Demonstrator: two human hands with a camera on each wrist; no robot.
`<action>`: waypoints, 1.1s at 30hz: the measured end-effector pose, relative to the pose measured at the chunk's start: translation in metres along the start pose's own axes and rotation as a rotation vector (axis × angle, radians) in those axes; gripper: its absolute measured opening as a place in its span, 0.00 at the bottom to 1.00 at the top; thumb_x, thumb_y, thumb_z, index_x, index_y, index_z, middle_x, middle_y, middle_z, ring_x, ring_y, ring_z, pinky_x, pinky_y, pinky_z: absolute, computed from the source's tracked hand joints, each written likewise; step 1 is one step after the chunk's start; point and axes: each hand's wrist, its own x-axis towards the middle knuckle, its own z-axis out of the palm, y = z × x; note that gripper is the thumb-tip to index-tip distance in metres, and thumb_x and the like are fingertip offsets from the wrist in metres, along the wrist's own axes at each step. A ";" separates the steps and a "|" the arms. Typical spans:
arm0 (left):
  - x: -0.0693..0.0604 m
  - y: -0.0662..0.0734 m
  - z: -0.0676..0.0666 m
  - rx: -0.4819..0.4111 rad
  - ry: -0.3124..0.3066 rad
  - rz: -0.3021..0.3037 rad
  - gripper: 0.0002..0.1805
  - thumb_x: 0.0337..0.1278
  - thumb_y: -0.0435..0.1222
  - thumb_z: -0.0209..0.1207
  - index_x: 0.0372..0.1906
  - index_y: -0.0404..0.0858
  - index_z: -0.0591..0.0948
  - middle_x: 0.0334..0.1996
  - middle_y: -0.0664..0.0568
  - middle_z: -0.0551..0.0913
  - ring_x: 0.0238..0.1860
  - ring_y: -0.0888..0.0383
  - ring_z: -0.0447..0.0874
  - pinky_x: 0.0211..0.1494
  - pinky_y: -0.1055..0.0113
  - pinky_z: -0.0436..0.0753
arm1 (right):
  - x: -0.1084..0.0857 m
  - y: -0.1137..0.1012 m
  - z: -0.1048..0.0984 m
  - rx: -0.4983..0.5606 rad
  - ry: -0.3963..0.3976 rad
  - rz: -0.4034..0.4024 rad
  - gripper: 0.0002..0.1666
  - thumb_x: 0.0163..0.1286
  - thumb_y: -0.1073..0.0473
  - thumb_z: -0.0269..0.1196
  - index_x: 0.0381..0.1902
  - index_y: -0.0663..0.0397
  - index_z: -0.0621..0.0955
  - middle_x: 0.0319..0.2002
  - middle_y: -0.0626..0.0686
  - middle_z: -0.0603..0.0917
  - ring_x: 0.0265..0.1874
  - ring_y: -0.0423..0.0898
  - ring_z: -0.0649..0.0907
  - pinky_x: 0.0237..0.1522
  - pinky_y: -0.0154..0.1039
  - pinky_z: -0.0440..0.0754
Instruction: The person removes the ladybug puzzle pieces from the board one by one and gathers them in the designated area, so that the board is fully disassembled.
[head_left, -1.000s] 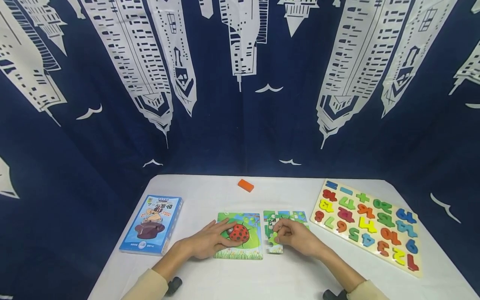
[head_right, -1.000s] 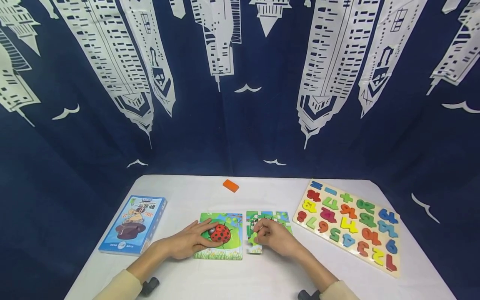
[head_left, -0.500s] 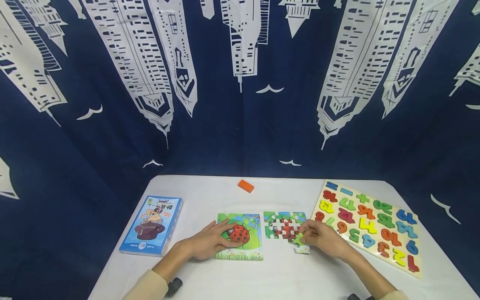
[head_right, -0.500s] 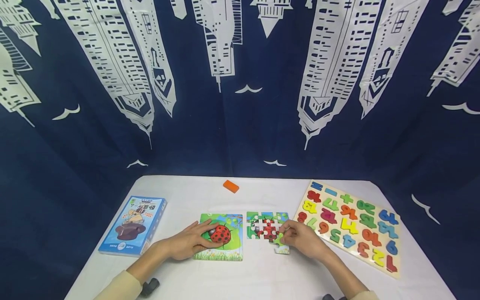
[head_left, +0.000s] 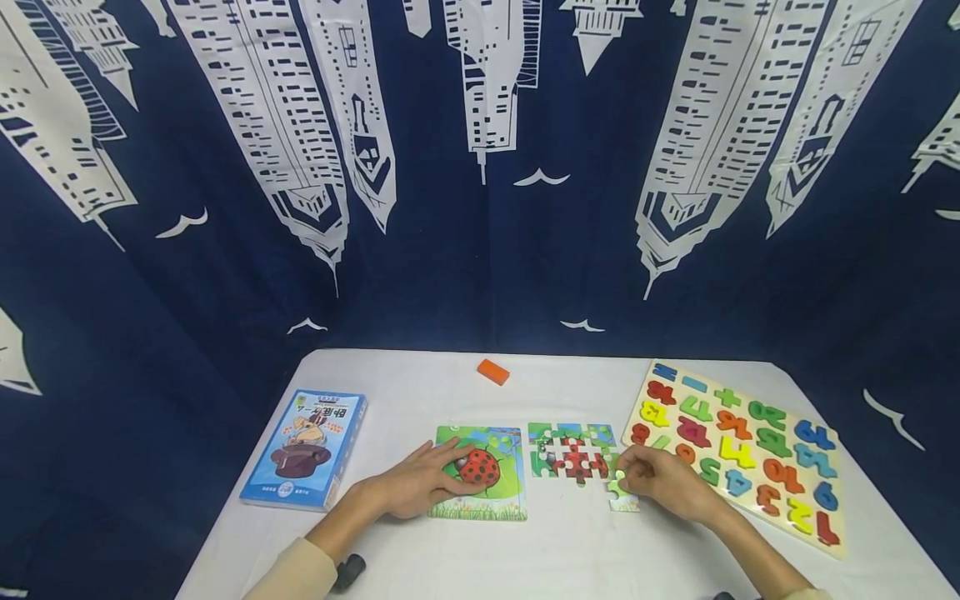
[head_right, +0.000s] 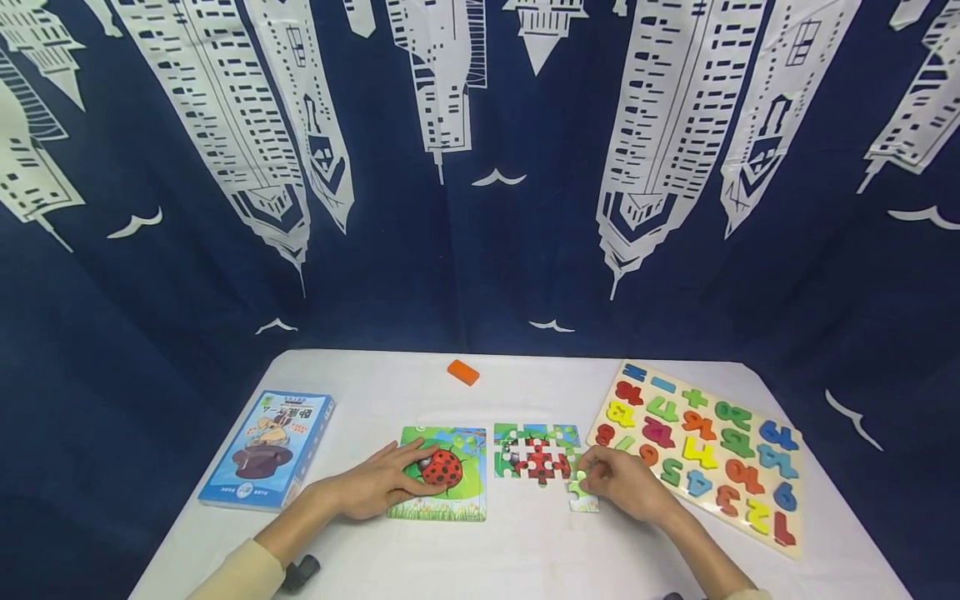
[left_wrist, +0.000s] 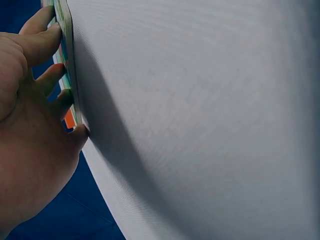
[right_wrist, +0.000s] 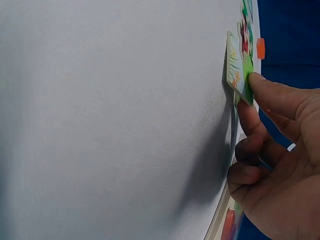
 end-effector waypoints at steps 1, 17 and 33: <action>0.000 0.000 0.000 -0.003 0.000 -0.001 0.24 0.65 0.42 0.51 0.61 0.71 0.67 0.72 0.52 0.48 0.71 0.44 0.41 0.65 0.38 0.47 | 0.000 0.000 0.000 0.004 -0.002 -0.009 0.11 0.57 0.54 0.67 0.38 0.47 0.80 0.27 0.47 0.77 0.28 0.44 0.75 0.27 0.33 0.72; 0.002 -0.003 0.001 0.016 -0.014 -0.010 0.24 0.65 0.42 0.51 0.60 0.72 0.67 0.72 0.52 0.50 0.71 0.43 0.41 0.65 0.39 0.47 | 0.003 0.001 0.005 -0.092 0.044 -0.029 0.11 0.55 0.55 0.69 0.36 0.43 0.81 0.24 0.45 0.75 0.25 0.42 0.73 0.25 0.33 0.68; 0.000 0.000 -0.001 0.002 -0.003 0.005 0.24 0.65 0.42 0.51 0.61 0.70 0.68 0.72 0.52 0.49 0.70 0.43 0.42 0.65 0.38 0.47 | 0.002 -0.001 0.009 -0.084 0.038 -0.017 0.11 0.55 0.53 0.69 0.37 0.43 0.81 0.25 0.44 0.75 0.24 0.42 0.73 0.24 0.33 0.69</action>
